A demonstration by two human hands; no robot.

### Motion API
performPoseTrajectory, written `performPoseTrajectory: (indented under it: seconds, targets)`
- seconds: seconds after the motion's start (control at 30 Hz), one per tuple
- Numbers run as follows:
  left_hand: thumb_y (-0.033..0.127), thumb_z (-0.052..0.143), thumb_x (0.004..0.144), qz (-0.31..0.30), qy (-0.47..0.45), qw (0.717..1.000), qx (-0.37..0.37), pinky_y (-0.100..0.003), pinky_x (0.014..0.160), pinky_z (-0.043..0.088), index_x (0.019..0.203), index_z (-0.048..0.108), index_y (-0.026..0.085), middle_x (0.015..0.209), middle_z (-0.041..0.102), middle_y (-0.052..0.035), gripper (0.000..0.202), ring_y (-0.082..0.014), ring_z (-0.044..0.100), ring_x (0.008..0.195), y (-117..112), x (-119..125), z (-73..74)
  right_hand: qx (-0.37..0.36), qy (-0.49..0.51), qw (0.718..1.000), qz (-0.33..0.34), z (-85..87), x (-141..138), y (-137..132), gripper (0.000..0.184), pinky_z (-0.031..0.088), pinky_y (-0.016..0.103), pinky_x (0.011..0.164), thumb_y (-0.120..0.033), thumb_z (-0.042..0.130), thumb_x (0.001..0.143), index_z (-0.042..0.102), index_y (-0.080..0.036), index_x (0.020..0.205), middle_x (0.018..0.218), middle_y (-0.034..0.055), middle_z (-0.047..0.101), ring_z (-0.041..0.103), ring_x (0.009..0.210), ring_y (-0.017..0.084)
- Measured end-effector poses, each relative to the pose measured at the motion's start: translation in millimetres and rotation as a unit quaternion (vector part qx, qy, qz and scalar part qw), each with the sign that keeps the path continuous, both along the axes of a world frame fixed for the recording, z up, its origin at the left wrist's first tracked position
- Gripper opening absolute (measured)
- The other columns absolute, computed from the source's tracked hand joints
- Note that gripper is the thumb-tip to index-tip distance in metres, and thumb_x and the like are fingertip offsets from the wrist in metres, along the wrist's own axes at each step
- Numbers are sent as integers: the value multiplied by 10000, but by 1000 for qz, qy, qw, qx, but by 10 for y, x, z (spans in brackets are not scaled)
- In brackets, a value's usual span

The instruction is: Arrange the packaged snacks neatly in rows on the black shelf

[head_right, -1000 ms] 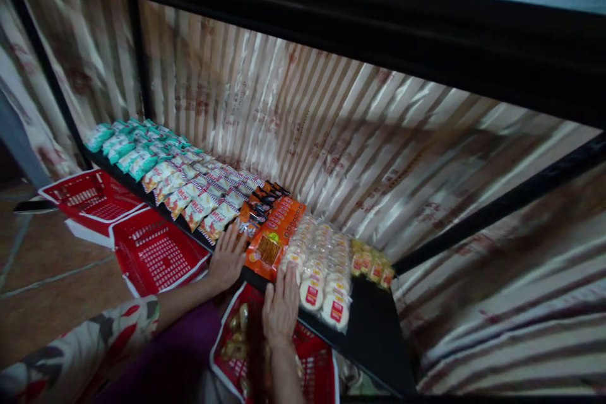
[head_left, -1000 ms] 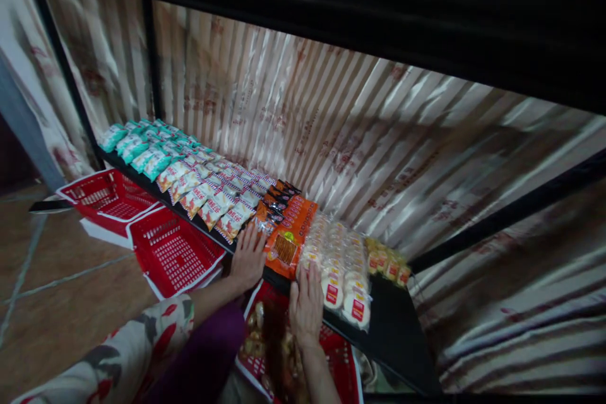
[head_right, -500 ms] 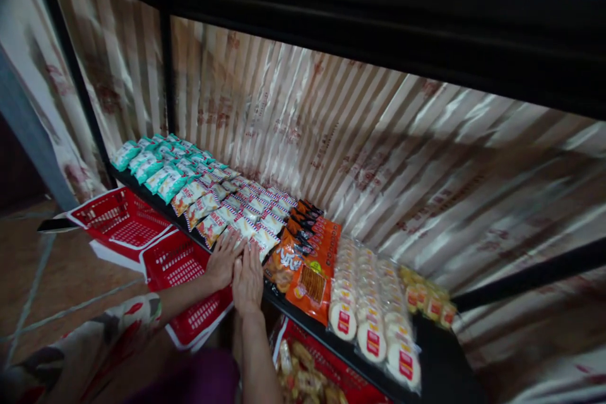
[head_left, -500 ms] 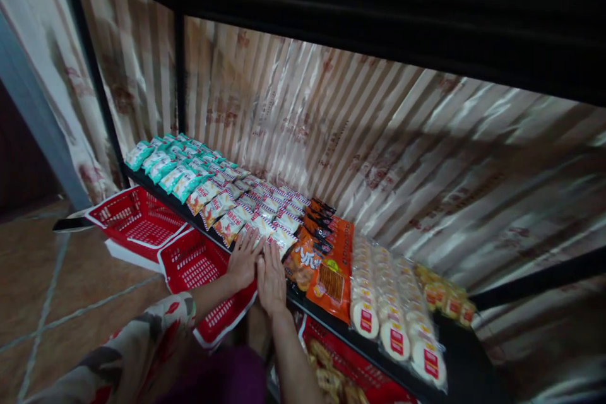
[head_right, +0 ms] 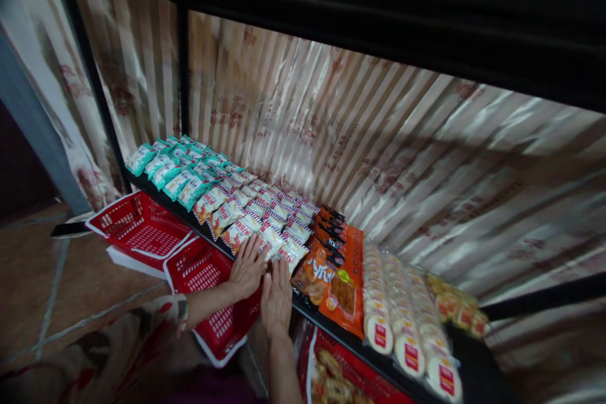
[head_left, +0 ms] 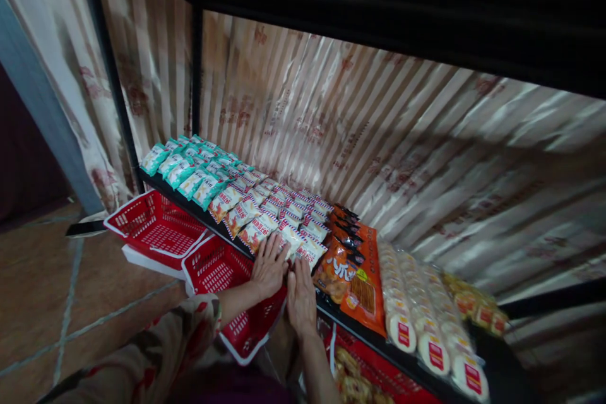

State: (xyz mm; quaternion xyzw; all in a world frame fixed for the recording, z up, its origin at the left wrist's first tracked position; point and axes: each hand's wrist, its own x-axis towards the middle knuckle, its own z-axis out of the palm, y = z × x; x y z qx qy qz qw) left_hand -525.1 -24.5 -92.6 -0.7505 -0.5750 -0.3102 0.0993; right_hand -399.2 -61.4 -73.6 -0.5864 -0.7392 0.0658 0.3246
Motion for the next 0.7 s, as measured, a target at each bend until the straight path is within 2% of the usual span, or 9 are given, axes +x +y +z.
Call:
performPoseTrajectory:
  seconds: [0.1, 0.2, 0.4, 0.53, 0.7]
  targets:
    - [346, 400, 923, 38, -32, 999, -15, -480, 1141, 167, 1456, 273, 209, 1547, 172, -105, 565, -283, 110, 1427, 35, -218, 93, 5, 6, 1000, -20, 33, -87, -132, 688, 250, 488, 1132, -514, 182, 938, 399, -33, 1379, 1490, 167, 299, 236, 1401, 252]
    - [372, 401, 920, 52, -45, 996, -54, -483, 1147, 150, 1446, 309, 203, 1537, 208, -102, 560, -282, 125, 1425, 145, -445, 127, 8, 18, 999, -27, 31, -204, -259, 681, 242, 485, 1136, -510, 180, 939, 370, -45, 1398, 1493, 153, 299, 223, 1406, 242]
    - [411, 368, 929, -17, -23, 990, -141, -469, 1152, 138, 1453, 294, 200, 1532, 219, -104, 569, -262, 141, 1425, 302, -722, 146, -5, 45, 997, -58, -110, -520, -466, 749, 249, 499, 1130, -569, 180, 917, 398, -20, 1377, 1483, 180, 309, 238, 1399, 268]
    - [422, 352, 935, -51, -31, 990, -126, -490, 1157, 97, 1463, 261, 199, 1552, 125, -107, 581, -275, 54, 1434, 194, -896, 213, -16, 47, 996, -72, -135, -738, -571, 775, 241, 494, 1134, -595, 171, 907, 412, -21, 1369, 1483, 182, 306, 237, 1400, 268]
    - [408, 354, 935, -20, -54, 991, -123, -517, 1154, 69, 1458, 273, 180, 1554, 102, -121, 576, -288, 23, 1433, 213, -1320, 213, 3, 31, 997, -69, -55, -1092, -458, 738, 226, 466, 1145, -588, 192, 909, 397, -66, 1388, 1503, 150, 278, 208, 1410, 239]
